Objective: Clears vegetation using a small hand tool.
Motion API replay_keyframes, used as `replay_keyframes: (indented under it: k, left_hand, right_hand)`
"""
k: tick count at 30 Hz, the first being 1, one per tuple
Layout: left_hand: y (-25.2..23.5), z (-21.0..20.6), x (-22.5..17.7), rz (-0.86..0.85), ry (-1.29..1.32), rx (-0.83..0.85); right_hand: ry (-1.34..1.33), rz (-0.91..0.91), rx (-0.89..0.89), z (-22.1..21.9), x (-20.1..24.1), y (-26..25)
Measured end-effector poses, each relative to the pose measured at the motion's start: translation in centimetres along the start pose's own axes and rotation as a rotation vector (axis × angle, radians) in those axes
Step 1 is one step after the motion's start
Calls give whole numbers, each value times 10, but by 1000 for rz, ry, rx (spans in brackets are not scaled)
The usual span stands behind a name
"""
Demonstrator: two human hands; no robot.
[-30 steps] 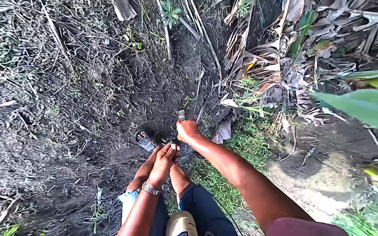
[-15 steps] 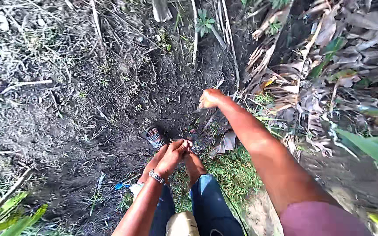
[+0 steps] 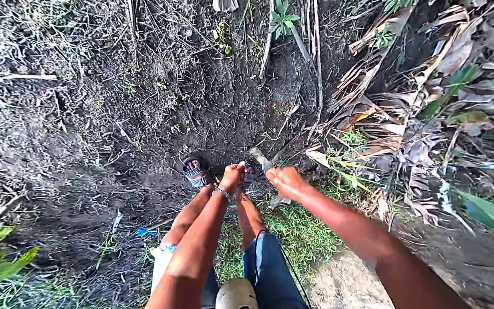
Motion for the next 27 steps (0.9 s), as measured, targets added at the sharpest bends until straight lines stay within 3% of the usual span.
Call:
replay_keyframes:
  k: [6, 15, 22, 27]
  left_hand:
    - [-51, -28, 21, 63, -186, -79]
    - [-110, -33, 48, 119, -255, -152]
    - [-104, -35, 47, 143, -221, -132]
    - [-62, -26, 23, 84, -224, -145]
  right_hand:
    - [-113, -64, -62, -52, 3, 8]
    - [-144, -77, -121, -73, -2, 11]
    - [-160, -85, -116, -73, 2, 11]
    - [-202, -122, -148, -55, 5, 12]
Point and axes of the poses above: each hand's wrist, its own y-axis away from the middle knuckle, its own z-axis out of the back of the hand, x = y × z, the point moved 8 cm from there along -y, towards the middle knuckle, and after that the axes turned 3 degrees about -z, right-handed, at the moved point
